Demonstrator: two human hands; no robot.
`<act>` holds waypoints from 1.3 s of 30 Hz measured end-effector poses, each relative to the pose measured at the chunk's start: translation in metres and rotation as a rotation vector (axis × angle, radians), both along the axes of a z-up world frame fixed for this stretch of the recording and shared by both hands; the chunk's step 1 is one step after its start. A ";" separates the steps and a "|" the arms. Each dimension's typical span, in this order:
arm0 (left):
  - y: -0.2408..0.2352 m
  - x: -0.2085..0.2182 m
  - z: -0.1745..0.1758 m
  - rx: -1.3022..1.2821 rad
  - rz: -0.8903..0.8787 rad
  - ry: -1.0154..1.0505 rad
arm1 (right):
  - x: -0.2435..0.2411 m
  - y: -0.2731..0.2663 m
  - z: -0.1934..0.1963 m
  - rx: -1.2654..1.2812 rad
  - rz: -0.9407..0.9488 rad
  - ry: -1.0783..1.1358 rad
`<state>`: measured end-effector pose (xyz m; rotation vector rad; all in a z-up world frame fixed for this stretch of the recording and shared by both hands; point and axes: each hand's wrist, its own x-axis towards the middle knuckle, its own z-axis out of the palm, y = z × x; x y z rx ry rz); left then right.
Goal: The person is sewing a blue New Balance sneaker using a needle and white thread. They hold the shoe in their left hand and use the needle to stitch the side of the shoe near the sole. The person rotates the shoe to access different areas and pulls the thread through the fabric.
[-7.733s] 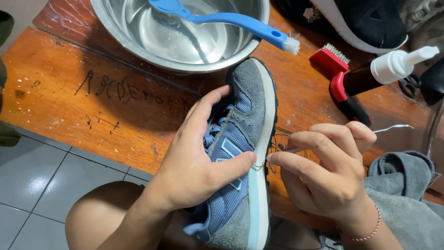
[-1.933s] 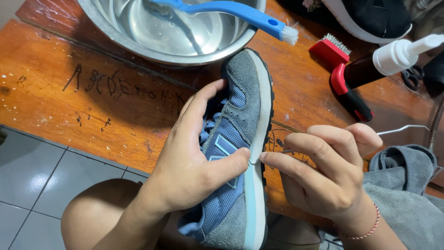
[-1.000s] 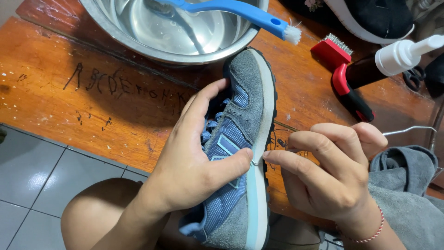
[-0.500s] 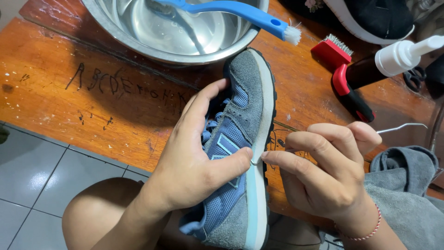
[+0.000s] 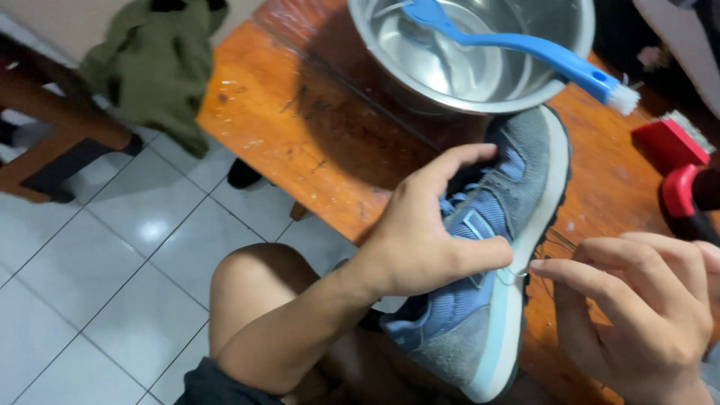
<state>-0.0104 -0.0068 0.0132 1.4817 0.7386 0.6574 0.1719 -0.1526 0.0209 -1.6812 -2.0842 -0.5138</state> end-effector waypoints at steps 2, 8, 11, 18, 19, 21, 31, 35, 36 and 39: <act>-0.005 -0.003 0.002 -0.028 0.042 -0.019 | -0.005 0.000 0.008 -0.027 0.063 0.015; -0.046 -0.054 0.002 -0.213 0.225 -0.157 | -0.038 -0.015 0.013 0.003 0.199 0.018; -0.082 -0.097 0.007 -0.213 0.387 -0.172 | -0.066 -0.037 0.006 0.032 0.230 0.006; -0.160 -0.207 0.047 -0.181 0.559 -0.134 | -0.123 -0.062 0.000 -0.384 0.248 0.317; -0.165 -0.224 0.048 -0.174 0.601 -0.139 | -0.152 -0.064 0.007 -0.386 0.290 0.309; -0.174 -0.255 0.051 -0.033 0.615 -0.077 | -0.206 -0.072 0.022 -0.159 0.424 0.376; -0.154 -0.367 0.014 -0.019 0.885 -0.059 | -0.321 0.006 0.016 0.027 0.806 0.067; -0.155 -0.389 0.018 -0.137 0.964 -0.090 | -0.345 0.019 0.001 0.062 0.706 -0.059; -0.158 -0.393 0.021 -0.175 0.974 -0.095 | -0.352 0.020 0.000 0.049 0.706 -0.072; -0.160 -0.400 0.029 -0.231 0.989 -0.102 | -0.361 0.024 -0.005 0.050 0.734 -0.067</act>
